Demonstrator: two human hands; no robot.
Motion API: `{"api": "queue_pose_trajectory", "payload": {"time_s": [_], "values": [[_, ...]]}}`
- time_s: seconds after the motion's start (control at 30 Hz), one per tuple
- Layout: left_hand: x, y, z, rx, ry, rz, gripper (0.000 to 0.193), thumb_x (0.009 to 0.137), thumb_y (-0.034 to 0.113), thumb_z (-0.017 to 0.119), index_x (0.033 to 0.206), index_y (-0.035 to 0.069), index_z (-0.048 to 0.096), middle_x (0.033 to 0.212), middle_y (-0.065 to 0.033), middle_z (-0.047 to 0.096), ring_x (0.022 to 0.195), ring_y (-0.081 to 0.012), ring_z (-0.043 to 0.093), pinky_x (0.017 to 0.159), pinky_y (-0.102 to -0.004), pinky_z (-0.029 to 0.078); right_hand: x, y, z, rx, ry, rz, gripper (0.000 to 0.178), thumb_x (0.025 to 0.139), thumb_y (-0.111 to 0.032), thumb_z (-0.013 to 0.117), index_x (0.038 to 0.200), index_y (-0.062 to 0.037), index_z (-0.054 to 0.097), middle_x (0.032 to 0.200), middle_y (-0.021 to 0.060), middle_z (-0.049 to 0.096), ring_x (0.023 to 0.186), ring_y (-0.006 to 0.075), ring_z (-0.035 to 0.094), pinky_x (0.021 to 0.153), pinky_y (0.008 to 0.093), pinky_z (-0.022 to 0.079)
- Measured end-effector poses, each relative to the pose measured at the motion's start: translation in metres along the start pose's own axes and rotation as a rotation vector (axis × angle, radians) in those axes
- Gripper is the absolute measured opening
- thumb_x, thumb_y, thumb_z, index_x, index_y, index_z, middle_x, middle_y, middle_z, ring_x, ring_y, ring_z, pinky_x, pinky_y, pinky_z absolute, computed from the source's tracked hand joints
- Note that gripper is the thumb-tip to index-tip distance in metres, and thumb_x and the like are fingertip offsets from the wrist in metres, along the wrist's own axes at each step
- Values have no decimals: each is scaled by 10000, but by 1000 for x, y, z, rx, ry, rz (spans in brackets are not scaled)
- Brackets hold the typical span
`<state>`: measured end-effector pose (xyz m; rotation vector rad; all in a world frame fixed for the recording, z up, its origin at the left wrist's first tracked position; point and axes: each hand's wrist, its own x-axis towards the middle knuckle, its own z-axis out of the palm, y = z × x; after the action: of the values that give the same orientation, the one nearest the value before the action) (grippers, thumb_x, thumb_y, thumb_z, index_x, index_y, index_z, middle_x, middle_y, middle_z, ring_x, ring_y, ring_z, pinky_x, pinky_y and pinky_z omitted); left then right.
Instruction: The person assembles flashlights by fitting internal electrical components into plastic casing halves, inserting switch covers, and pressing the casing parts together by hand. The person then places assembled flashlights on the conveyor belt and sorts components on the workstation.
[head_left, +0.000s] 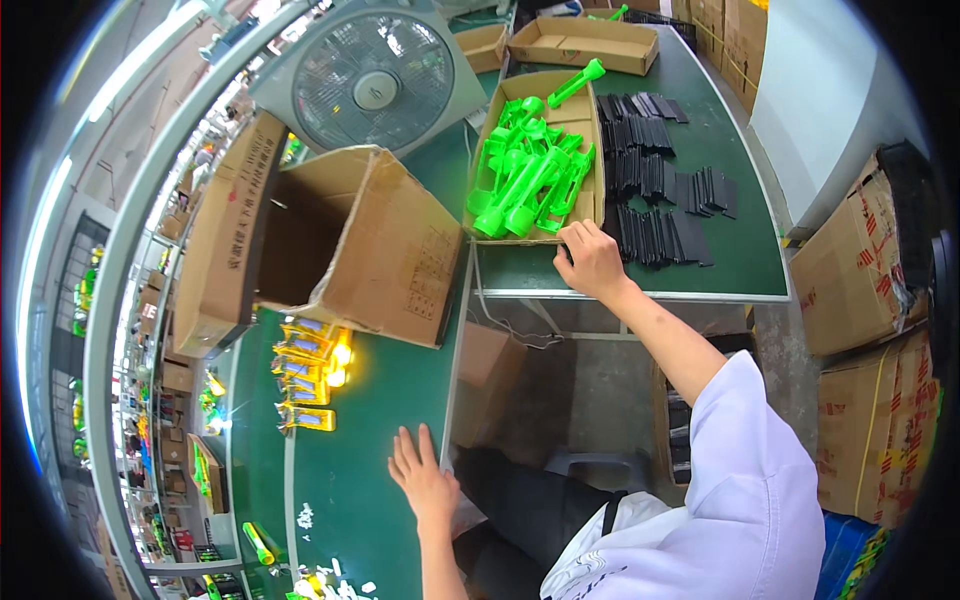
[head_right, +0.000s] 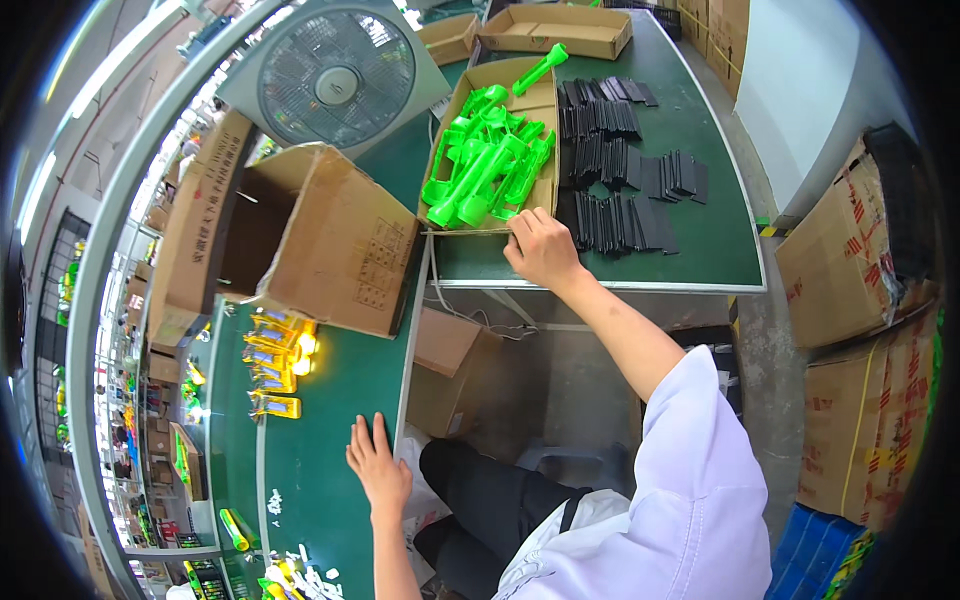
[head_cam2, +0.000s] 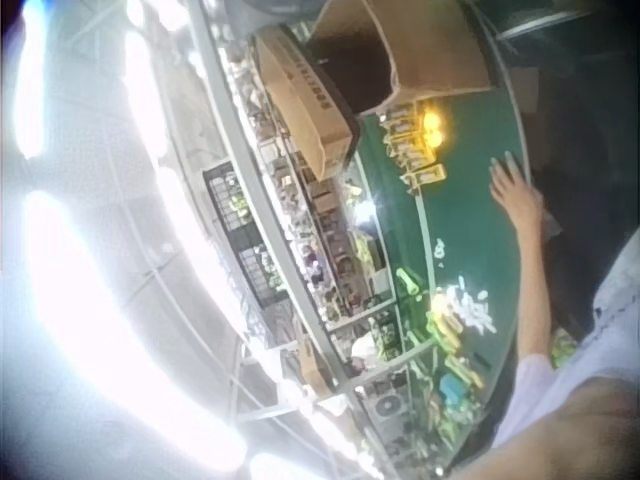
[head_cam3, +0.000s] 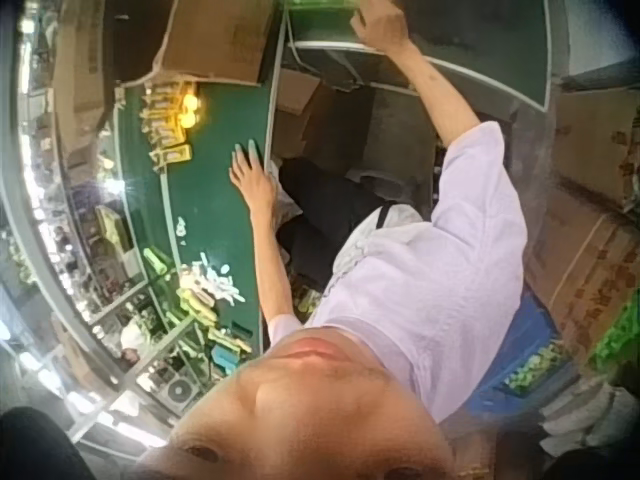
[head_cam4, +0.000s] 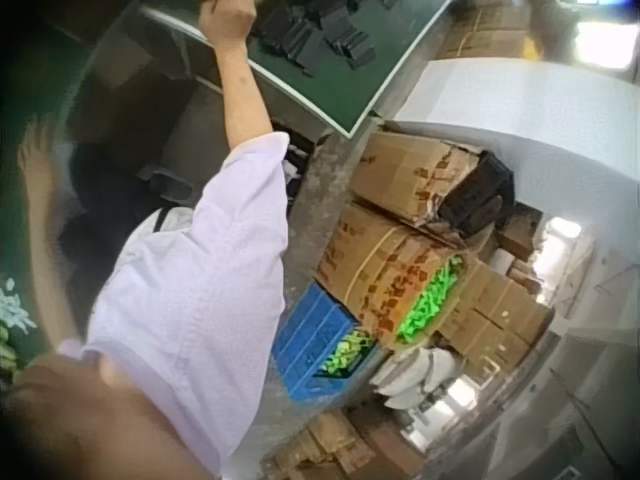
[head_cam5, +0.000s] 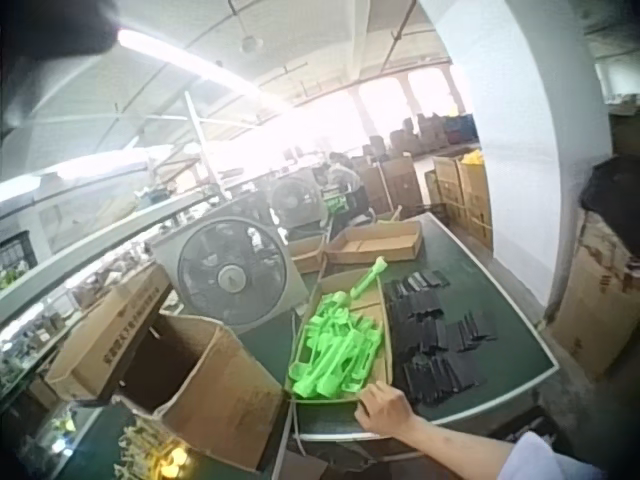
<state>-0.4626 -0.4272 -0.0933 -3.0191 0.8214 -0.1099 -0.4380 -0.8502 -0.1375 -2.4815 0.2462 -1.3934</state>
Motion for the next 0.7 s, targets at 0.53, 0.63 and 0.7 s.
{"api": "queue_pose_trajectory", "payload": {"time_s": [0.53, 0.63, 0.7], "values": [[-17, -15, 21, -18, 126, 116, 765, 796, 87, 600, 1499, 99, 297, 1535, -222, 281, 1439, -382, 243, 1145, -592, 205, -57, 3, -134, -282, -64, 628, 398, 803, -192, 628, 1151, -3, 596, 1157, 174, 636, 1136, 349, 553, 956, 438, 467], [-14, -17, 23, -46, 149, 108, 774, 782, 80, 607, 1496, 113, 309, 1533, -216, 289, 1435, -379, 255, 1144, -593, 206, -32, -2, -134, -266, -153, 611, 387, 817, -213, 620, 1155, -25, 597, 1147, 176, 636, 1129, 349, 558, 951, 449, 472], [-15, -22, 25, -72, 156, 66, 776, 775, 80, 613, 1492, 117, 318, 1533, -211, 292, 1433, -377, 260, 1144, -592, 209, -9, -19, -118, -212, -254, 549, 402, 820, -231, 626, 1176, -47, 590, 1139, 173, 637, 1124, 344, 565, 952, 446, 473]]}}
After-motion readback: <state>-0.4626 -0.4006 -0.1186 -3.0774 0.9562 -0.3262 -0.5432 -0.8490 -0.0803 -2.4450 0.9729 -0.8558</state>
